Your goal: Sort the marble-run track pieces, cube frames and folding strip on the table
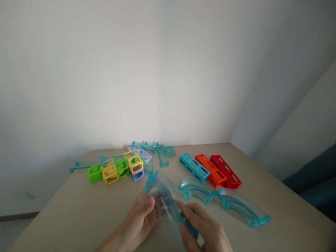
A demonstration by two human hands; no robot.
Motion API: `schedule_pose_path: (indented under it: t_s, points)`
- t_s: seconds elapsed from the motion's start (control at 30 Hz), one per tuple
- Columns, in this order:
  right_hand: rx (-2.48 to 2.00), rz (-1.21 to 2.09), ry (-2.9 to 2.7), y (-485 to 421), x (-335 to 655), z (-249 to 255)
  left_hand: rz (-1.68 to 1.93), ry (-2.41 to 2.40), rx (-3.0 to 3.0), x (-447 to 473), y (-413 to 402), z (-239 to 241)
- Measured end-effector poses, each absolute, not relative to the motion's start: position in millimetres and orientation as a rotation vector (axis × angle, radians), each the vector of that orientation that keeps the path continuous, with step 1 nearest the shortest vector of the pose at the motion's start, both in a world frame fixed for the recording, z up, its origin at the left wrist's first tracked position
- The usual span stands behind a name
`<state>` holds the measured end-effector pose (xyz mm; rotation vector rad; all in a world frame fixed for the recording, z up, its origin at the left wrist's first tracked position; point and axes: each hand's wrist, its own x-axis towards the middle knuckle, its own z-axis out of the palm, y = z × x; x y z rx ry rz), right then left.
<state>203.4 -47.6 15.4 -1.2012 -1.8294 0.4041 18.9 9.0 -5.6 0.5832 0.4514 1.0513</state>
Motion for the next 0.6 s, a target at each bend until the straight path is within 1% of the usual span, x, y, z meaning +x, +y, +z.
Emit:
schedule_pose_path:
  t_s: [0.13,0.23,0.3,0.4,0.6]
  points:
    - [-1.302,0.142,-1.761,15,240,67,1.045,0.413,0.645,17,14,-4]
    - [-1.497,0.029,-1.776,73,274,86,1.055,0.44,0.655,14,17,-4]
    - [-1.709,-0.049,-1.88,105,295,87,1.063,0.444,0.65,13,19,-6]
    - [-1.816,-0.071,-1.918,131,323,81,1.076,0.446,0.625,11,22,-8]
    - [-2.108,-0.128,-1.762,122,387,59,1.088,0.504,0.565,8,26,-11]
